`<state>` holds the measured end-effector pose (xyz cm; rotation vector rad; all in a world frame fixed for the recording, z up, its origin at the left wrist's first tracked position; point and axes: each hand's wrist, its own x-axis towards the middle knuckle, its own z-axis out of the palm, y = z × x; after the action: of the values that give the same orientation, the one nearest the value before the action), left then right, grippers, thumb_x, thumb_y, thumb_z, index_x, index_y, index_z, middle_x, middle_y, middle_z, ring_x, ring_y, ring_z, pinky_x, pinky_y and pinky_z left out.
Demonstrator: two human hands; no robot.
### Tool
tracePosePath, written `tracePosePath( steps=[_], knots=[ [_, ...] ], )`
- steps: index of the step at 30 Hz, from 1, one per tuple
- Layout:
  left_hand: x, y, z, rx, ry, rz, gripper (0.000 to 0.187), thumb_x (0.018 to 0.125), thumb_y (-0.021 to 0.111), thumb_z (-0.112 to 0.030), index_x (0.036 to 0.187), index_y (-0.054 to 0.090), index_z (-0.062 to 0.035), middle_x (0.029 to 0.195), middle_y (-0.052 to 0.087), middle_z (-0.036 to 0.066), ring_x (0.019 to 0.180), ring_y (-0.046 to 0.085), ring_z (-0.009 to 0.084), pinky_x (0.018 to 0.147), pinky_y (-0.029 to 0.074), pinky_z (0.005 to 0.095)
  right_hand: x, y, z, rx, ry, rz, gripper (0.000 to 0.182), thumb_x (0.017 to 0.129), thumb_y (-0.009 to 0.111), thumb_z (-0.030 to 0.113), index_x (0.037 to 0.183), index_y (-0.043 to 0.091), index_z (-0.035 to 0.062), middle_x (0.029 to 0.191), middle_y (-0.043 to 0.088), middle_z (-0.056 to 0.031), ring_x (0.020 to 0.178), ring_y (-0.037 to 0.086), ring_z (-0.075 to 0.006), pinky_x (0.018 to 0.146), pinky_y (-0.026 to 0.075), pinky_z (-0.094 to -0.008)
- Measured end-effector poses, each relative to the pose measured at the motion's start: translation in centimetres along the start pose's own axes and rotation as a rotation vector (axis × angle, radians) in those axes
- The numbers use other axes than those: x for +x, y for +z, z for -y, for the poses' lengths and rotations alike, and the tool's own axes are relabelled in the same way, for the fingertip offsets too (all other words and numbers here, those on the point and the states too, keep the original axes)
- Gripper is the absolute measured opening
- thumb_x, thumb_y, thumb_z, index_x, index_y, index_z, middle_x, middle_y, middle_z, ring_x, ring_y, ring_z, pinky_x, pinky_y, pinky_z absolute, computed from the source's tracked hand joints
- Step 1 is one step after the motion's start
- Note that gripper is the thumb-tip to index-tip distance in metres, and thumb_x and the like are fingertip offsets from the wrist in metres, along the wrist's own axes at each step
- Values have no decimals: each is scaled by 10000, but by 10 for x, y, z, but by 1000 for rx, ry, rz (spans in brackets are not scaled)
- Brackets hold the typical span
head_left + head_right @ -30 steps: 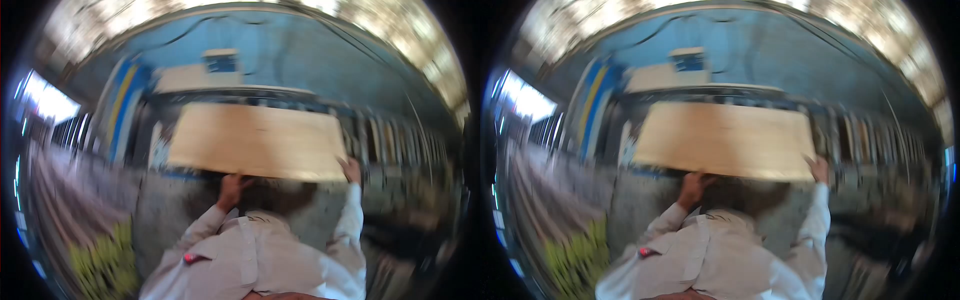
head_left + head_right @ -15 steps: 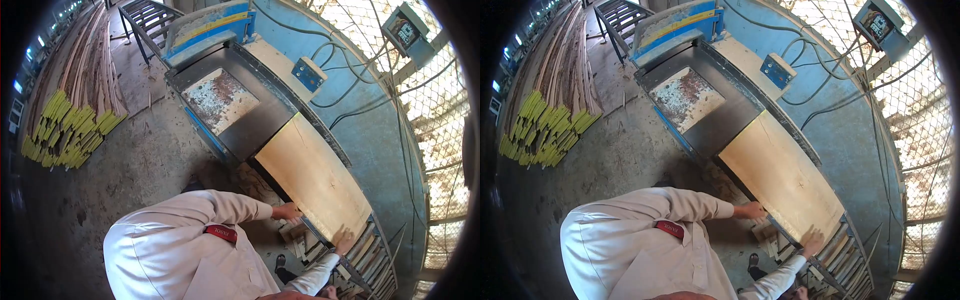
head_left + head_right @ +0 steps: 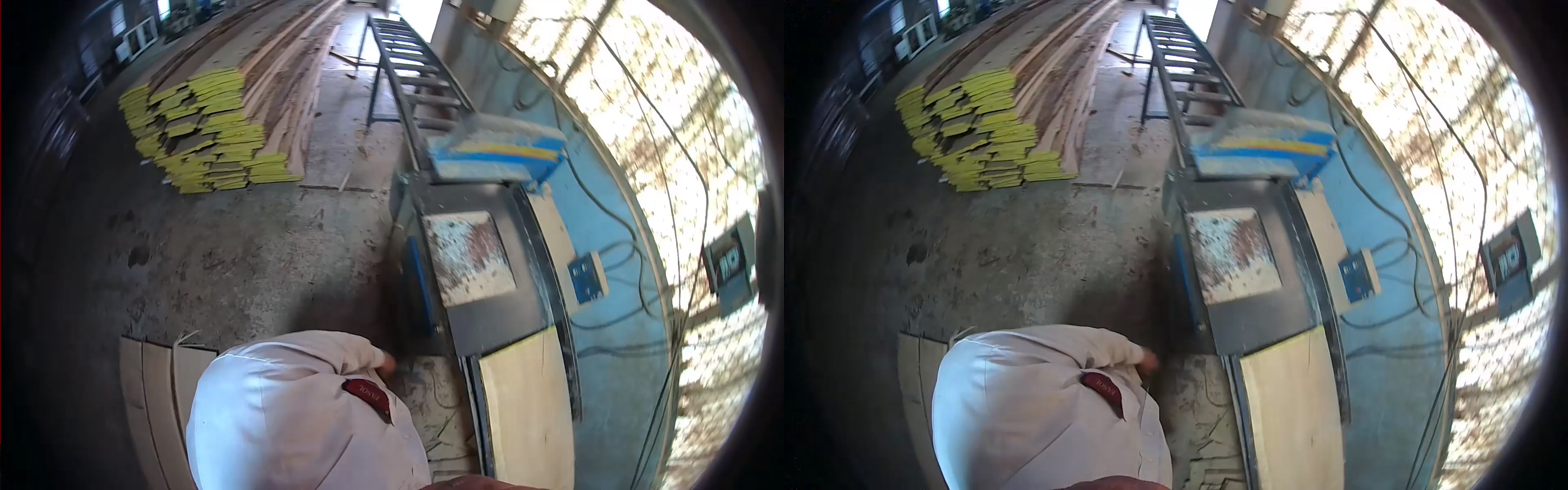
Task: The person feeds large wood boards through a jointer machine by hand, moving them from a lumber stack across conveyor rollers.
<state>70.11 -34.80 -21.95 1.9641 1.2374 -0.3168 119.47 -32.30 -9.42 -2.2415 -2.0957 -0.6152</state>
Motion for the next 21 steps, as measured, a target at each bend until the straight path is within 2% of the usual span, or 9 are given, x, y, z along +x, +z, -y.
tracePosePath(
  steps=[3,6,8,11,12,16,18,20,21],
  knots=[
    [-139,6,78,-272,-615,-89,307,819,681,-275,1073,797,-147,1102,760,125,1017,730,332,872,579,492,36,-8,58,177,-136,130,507,1031,555,306,1389,513,-52,1419,495,-296,1264,532,-444,1081,425,-497],
    [-243,42,142,-586,-925,-467,405,864,657,-361,1050,772,-20,1130,736,199,1086,694,395,912,558,493,66,-19,118,330,-280,281,503,1014,578,304,1371,524,-47,1379,528,-288,1228,556,-441,1053,446,-499],
    [-308,68,166,-771,-1029,-646,480,894,628,-412,1016,754,34,1120,718,251,1092,676,425,942,543,490,69,-27,156,425,-349,401,501,1003,593,303,1359,531,-43,1353,550,-282,1204,573,-439,1034,460,-501],
    [-349,179,222,-547,-1038,-700,511,912,606,-448,1040,752,25,1142,705,273,1100,671,429,972,531,496,62,-43,221,570,-439,589,497,985,615,302,1341,542,-38,1313,583,-273,1169,597,-436,1006,480,-503],
    [-383,185,205,-784,-1224,-667,508,913,625,-487,1085,756,-27,1173,689,283,1091,668,435,960,524,528,59,-49,246,617,-474,656,496,979,622,301,1335,546,-36,1300,594,-270,1157,606,-435,997,487,-503],
    [-395,263,178,-777,-1359,-664,498,940,602,-463,1100,750,-16,1137,699,292,1053,692,434,941,539,523,38,-50,341,786,-613,937,492,956,652,299,1312,560,-29,1247,638,-259,1109,638,-430,960,515,-506],
    [-403,279,151,-880,-1201,-631,548,932,602,-502,1106,745,-2,1118,705,294,1022,706,432,910,554,524,33,-48,379,849,-677,1080,490,945,667,298,1300,568,-25,1220,660,-253,1085,655,-428,941,528,-507],
    [-405,284,127,-878,-1060,-397,486,928,577,-446,1095,763,-30,1201,695,265,1149,659,436,998,525,522,21,-8,404,901,-727,1242,489,933,682,297,1288,575,-22,1194,682,-247,1061,671,-426,923,542,-509],
    [-401,290,117,-1034,-1175,-483,475,926,569,-438,1081,767,-36,1180,702,266,1121,676,423,974,534,526,15,27,416,896,-735,1249,489,933,682,297,1288,575,-22,1194,682,-247,1061,671,-426,923,542,-509]
  ],
)
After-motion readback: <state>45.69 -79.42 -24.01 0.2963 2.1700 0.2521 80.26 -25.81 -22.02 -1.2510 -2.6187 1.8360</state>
